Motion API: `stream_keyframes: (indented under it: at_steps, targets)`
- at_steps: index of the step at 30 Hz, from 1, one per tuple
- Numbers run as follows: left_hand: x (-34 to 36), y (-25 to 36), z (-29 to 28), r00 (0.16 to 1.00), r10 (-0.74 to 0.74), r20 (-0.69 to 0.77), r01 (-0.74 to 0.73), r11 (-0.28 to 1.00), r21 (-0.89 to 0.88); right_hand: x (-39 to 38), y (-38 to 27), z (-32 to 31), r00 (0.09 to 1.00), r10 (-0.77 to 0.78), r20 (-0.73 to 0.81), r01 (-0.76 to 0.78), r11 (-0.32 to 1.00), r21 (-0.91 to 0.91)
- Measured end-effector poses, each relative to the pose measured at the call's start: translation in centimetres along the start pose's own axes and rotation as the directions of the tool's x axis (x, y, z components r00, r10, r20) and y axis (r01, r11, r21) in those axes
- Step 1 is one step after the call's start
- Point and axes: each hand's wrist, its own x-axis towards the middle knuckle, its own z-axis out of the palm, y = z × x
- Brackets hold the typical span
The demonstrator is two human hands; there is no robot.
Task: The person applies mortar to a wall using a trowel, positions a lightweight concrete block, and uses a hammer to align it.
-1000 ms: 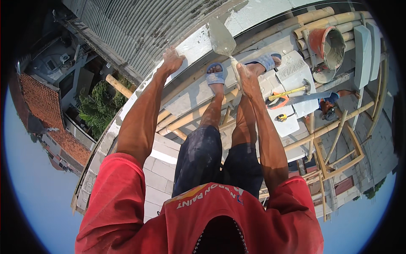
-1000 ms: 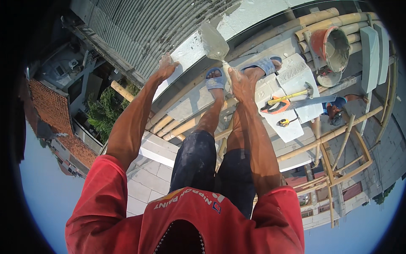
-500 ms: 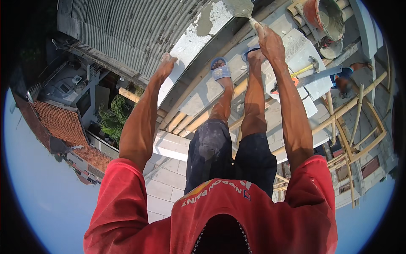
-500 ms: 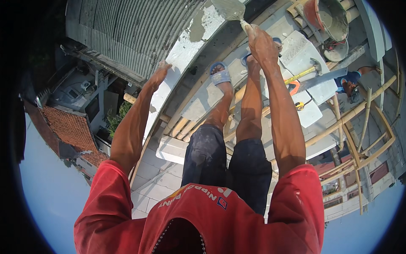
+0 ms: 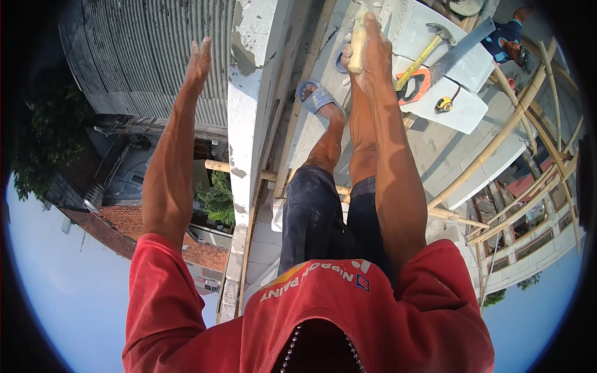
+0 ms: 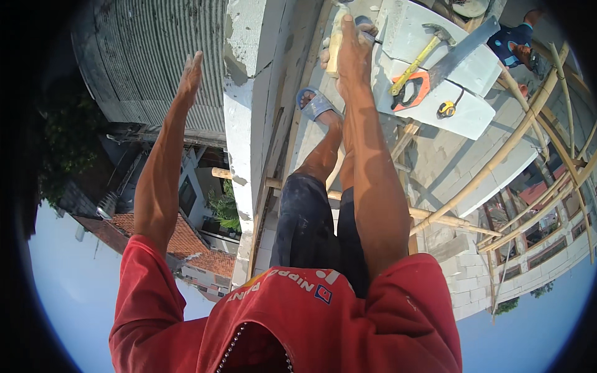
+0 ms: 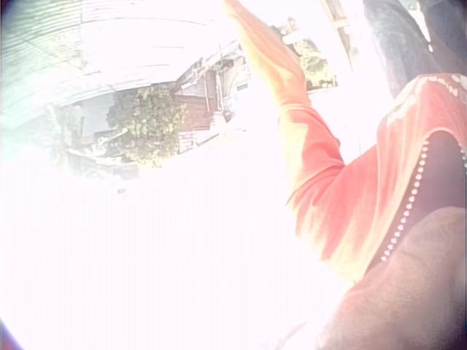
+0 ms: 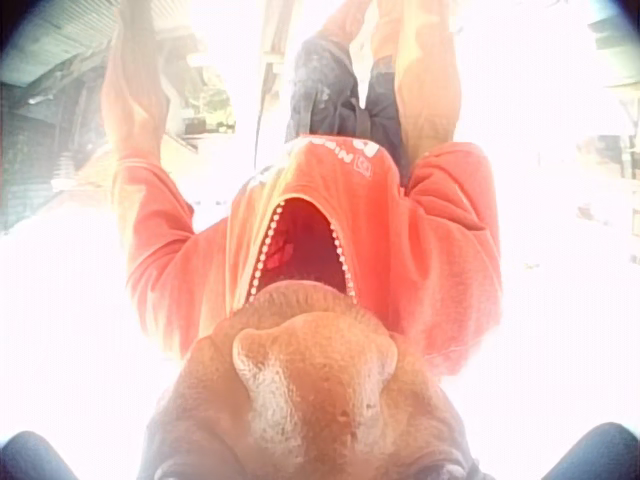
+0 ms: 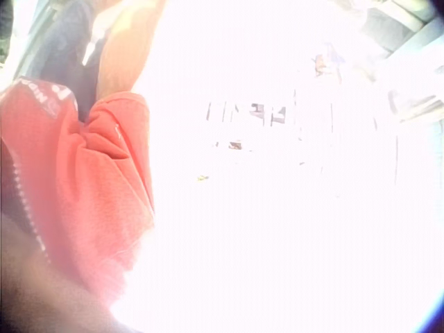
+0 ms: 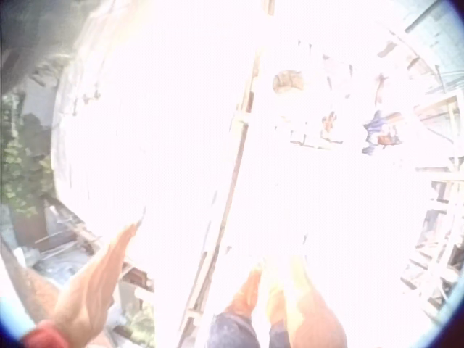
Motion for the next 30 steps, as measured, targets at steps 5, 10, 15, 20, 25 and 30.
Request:
stream_keyframes:
  at_steps: [5, 10, 15, 20, 25, 30]
  targets:
    - [7.5, 9.4, 2.0, 0.969, 0.149, 0.196, -0.17, 0.981, 0.097, -4.5, 12.8, -0.6, 0.907, 0.418, -0.058, -0.421, 0.887, -0.192]
    - [11.4, 16.5, 9.3, 0.972, 0.098, 0.212, -0.187, 0.868, 0.46, -3.6, 20.5, 1.2, 0.796, 0.576, -0.184, -0.604, 0.775, -0.185]
    - [11.9, 17.1, 10.5, 0.985, 0.071, 0.16, -0.154, 0.786, 0.599, -4.7, 21.8, 3.5, 0.812, 0.582, -0.032, -0.582, 0.805, -0.113]
    - [13.2, 17.6, 10.6, 0.99, -0.021, 0.138, -0.078, 0.737, 0.671, -9.2, 19.1, 3.7, 0.855, 0.512, 0.079, -0.516, 0.856, 0.03]
    - [15.5, 17.7, 7.4, 0.954, -0.137, 0.266, -0.13, 0.612, 0.78, -11.3, 14.6, 2.2, 0.893, 0.443, 0.082, -0.449, 0.89, 0.077]
    - [14.4, 17.8, 9.5, 0.921, -0.284, 0.266, -0.002, 0.68, 0.734, -6.5, 13.3, -4.5, 0.914, 0.406, -0.002, -0.402, 0.906, 0.13]
